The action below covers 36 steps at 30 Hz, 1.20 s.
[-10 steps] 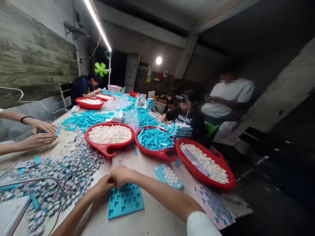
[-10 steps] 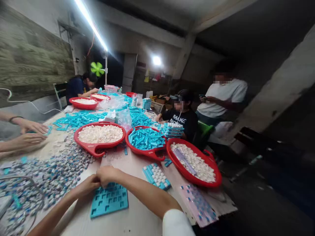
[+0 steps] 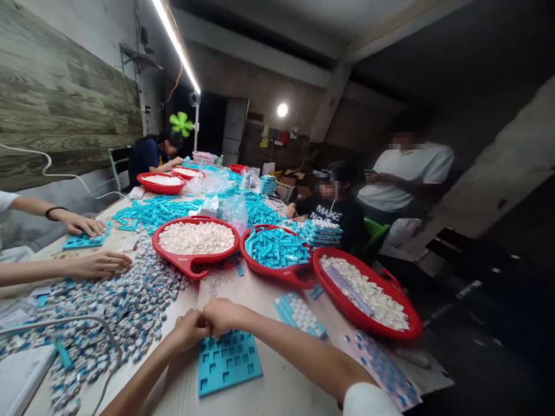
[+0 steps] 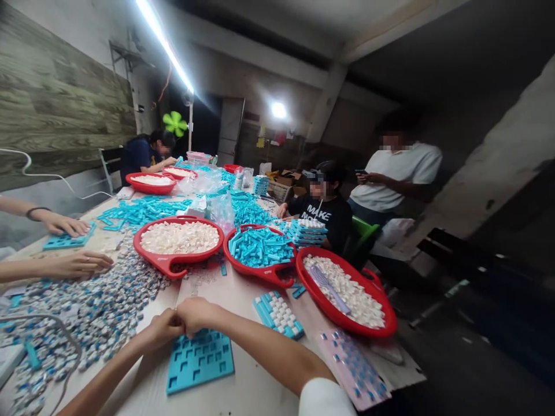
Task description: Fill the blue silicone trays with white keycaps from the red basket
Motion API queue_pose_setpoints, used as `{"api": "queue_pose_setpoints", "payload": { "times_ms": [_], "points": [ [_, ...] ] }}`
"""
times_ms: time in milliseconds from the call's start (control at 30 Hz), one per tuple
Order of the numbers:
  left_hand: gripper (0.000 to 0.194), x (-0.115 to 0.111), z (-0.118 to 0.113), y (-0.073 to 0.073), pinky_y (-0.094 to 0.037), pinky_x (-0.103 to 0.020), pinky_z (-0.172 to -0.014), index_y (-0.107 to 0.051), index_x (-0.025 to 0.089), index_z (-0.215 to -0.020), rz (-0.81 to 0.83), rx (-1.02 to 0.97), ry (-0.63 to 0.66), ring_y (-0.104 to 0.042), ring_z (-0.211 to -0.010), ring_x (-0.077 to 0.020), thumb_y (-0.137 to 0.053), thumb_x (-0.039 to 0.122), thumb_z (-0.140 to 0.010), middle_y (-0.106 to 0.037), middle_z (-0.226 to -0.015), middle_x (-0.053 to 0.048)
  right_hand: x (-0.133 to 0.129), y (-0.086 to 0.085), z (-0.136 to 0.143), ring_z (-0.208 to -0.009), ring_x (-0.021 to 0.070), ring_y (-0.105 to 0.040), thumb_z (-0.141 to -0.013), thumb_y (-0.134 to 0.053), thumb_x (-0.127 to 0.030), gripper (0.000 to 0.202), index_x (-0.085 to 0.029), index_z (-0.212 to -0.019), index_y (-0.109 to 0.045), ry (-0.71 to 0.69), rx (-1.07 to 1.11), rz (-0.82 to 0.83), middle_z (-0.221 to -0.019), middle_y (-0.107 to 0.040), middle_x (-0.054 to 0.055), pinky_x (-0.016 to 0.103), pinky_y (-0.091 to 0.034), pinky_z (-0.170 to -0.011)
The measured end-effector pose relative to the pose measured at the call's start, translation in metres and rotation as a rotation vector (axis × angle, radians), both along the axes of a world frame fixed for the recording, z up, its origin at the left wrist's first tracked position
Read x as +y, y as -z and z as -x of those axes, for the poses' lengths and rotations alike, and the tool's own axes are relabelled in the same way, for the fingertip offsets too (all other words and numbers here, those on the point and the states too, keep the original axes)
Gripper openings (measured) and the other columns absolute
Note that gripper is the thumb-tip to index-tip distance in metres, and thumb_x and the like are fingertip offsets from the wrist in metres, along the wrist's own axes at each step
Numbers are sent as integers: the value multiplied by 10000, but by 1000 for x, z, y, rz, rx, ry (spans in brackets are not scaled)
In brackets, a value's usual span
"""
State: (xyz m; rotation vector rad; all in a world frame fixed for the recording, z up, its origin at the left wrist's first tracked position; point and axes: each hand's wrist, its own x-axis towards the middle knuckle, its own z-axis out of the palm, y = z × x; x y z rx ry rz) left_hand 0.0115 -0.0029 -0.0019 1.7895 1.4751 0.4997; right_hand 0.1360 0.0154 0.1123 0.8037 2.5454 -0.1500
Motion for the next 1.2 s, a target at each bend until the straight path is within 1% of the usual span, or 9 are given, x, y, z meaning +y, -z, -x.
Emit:
{"api": "queue_pose_setpoints", "payload": {
  "times_ms": [167, 267, 400, 533, 667, 867, 1000, 1100, 1200],
  "points": [
    [205, -2, -3, -4, -339, -206, -593, -670, 158, -719, -11, 32, -2, -576, -770, -197, -572, 331, -667, -666, -697, 9, -10, 11, -19, -757, 219, -677, -731, -615, -193, 213, -154, -915, -715, 28, 177, -50, -824, -733, 84, 231, -401, -552],
    [210, -4, -4, -8, -319, -204, -587, -663, 157, -719, -3, 26, 1, -569, -754, -186, -554, 330, -674, -662, -685, 16, -9, 13, -24, -763, 219, -673, -722, -644, -198, 175, -156, -876, -717, 55, 183, -15, -810, -730, 77, 228, -401, -560],
    [212, -6, -8, -12, -300, -215, -599, -671, 153, -739, 4, 60, -4, -587, -716, -175, -538, 309, -681, -667, -674, 30, -7, 11, -27, -768, 213, -670, -710, -690, -217, 154, -174, -855, -718, 63, 186, 39, -796, -725, 54, 222, -405, -566],
    [193, -7, -10, -13, -307, -221, -621, -690, 164, -766, -3, 88, -23, -615, -754, -185, -550, 264, -678, -693, -720, 30, -8, 10, -26, -759, 223, -670, -732, -646, -189, 152, -174, -868, -711, 24, 175, -2, -799, -721, 60, 238, -411, -570],
    [203, -10, -7, -15, -330, -230, -639, -702, 162, -794, 5, 89, -16, -630, -801, -214, -550, 247, -689, -710, -753, 20, -8, 11, -20, -736, 229, -667, -744, -631, -207, 171, -150, -890, -698, -39, 137, -25, -811, -720, 82, 253, -418, -560],
    [261, -14, -2, -20, -348, -238, -654, -692, 141, -889, 11, 116, -58, -626, -871, -252, -595, 248, -671, -713, -886, -26, -11, 14, -9, -744, 246, -670, -752, -603, -160, 185, -108, -911, -683, -91, 107, -82, -845, -717, 128, 270, -430, -560],
    [220, -14, -4, -18, -348, -242, -659, -688, 147, -836, -18, 50, -15, -621, -825, -233, -564, 268, -700, -709, -808, -17, -15, 18, -15, -766, 249, -673, -749, -598, -129, 178, -109, -907, -677, -30, 140, -85, -851, -715, 131, 265, -416, -570],
    [226, -13, -5, -16, -326, -235, -642, -674, 146, -764, -32, 42, 3, -603, -756, -196, -557, 335, -727, -690, -747, -4, -15, 21, -27, -787, 222, -669, -762, -595, -130, 146, -134, -880, -681, 30, 219, -27, -854, -717, 101, 239, -393, -580],
    [257, -11, -3, -16, -307, -226, -625, -667, 148, -744, -19, 31, 12, -586, -718, -169, -569, 386, -731, -676, -714, 11, -11, 24, -38, -776, 187, -647, -767, -635, -163, 109, -143, -857, -693, 115, 297, 55, -823, -712, 74, 216, -379, -594]
  ]
}}
